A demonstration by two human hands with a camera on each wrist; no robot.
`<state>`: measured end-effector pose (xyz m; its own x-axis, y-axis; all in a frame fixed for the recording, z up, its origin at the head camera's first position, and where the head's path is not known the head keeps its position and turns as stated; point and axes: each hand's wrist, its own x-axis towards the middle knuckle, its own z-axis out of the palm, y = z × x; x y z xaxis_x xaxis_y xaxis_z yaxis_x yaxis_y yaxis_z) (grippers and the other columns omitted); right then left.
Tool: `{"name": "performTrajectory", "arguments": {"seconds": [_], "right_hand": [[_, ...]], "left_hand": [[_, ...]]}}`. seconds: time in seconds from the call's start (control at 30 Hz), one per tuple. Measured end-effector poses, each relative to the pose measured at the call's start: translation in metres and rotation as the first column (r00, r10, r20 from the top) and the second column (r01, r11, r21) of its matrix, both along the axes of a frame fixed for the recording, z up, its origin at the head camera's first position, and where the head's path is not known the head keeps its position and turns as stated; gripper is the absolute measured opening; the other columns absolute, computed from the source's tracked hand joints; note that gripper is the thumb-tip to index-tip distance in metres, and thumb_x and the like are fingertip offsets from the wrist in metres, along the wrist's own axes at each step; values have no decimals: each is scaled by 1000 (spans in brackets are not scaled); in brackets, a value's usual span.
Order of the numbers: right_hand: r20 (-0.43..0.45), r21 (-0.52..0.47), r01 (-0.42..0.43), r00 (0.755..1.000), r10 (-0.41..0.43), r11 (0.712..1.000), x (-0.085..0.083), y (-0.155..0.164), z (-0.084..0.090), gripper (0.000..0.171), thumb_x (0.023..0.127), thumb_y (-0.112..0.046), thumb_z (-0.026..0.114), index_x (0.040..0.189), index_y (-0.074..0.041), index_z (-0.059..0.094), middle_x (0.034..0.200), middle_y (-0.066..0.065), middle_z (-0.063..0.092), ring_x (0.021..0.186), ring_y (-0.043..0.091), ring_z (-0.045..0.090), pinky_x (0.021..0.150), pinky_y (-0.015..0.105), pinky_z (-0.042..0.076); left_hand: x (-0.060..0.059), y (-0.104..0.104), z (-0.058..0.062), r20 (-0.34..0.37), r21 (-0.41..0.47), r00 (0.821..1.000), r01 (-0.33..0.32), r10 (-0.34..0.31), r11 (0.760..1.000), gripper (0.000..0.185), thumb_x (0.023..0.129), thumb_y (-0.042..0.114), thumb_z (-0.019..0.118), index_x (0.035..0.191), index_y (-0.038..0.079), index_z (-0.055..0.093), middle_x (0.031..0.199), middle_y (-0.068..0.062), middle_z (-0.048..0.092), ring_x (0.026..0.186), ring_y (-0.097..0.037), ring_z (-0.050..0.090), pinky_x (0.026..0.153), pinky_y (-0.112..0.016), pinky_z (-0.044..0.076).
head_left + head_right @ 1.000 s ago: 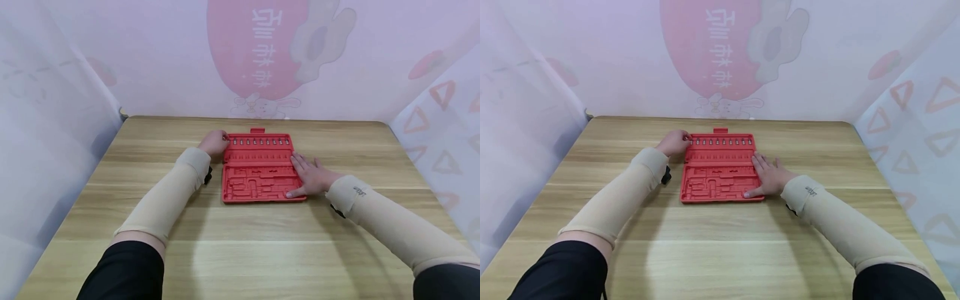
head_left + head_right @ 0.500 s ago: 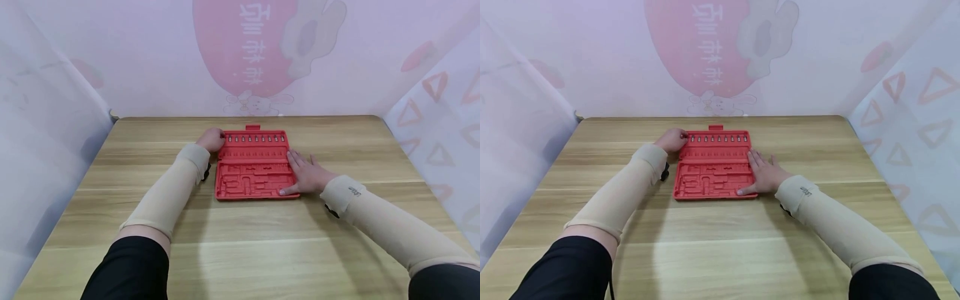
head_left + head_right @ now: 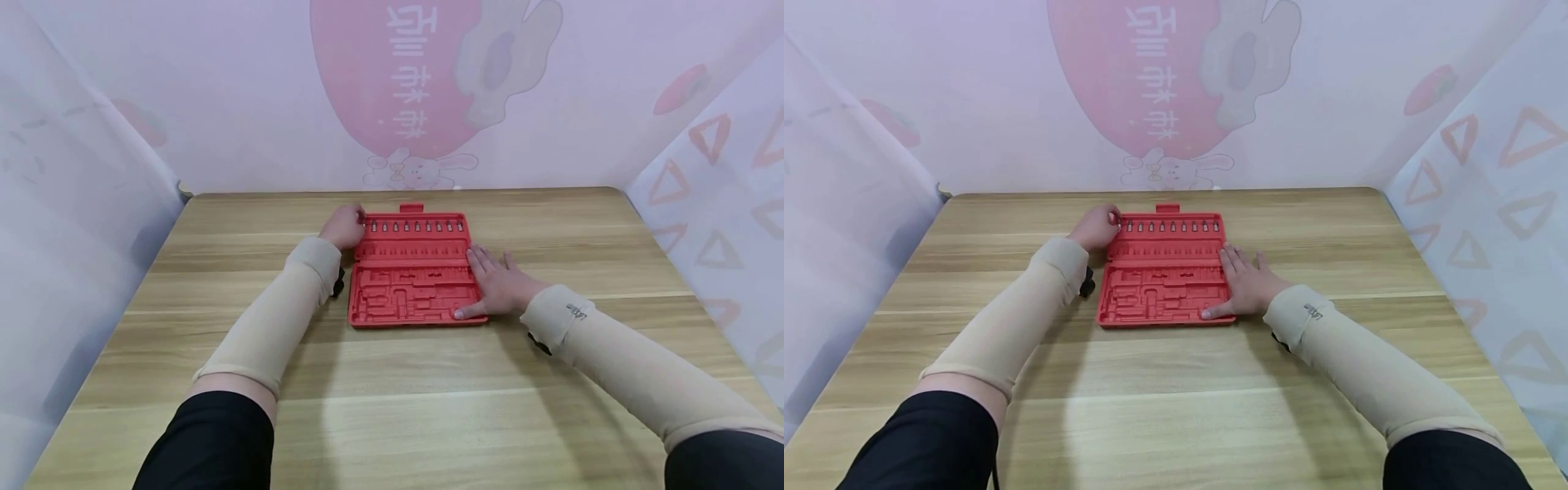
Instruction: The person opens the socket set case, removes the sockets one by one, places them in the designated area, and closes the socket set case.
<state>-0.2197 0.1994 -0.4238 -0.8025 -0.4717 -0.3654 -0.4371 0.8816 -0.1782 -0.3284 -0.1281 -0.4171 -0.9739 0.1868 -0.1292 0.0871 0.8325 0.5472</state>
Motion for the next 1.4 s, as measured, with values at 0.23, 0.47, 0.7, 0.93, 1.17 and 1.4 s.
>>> {"name": "performTrajectory", "arguments": {"seconds": [0.23,0.47,0.7,0.93,1.17,1.4], "right_hand": [[-4,17,-22,1000,22,1000,-2,2,-2,133,84,-82,59,160,7,-5,169,23,-10,156,38,-5,119,65,-3],[-33,34,-14,999,15,999,2,5,-2,136,81,-89,53,161,4,-7,169,21,-10,156,37,-4,120,63,-3],[-43,8,2,999,-1,1000,2,5,-4,137,81,-90,51,161,6,-5,169,22,-9,156,39,-4,120,62,-3],[-19,17,-18,1000,18,1000,0,4,-1,135,83,-85,57,160,9,-4,168,26,-8,155,41,-4,120,63,-4],[-43,66,-56,997,59,996,0,5,4,132,85,-81,59,159,11,0,167,28,-4,155,43,-1,120,63,-2],[-37,77,-51,998,54,996,-3,5,0,136,82,-88,54,160,9,-1,168,27,-4,155,41,-3,120,63,-3]], "left_hand": [[0,1,0,-29,77,996,-86,88,993,23,99,3,48,118,-1,62,115,-19,62,102,-32,56,94,-46,47],[3,2,1,-36,111,994,-100,104,989,20,100,4,50,114,0,64,111,-18,63,100,-32,57,91,-46,49],[6,1,6,-16,133,993,-114,117,985,18,102,5,51,113,0,63,112,-18,62,102,-31,57,92,-45,48],[9,-1,8,-8,118,995,-99,101,988,24,103,7,50,118,-2,67,119,-20,64,107,-32,58,95,-45,49],[7,-2,6,10,120,996,-92,91,988,28,103,7,50,123,-3,67,125,-20,64,112,-32,58,97,-45,49],[3,-4,1,29,164,995,-95,92,982,23,104,7,51,118,-1,68,119,-18,63,108,-31,56,94,-44,49]]}}
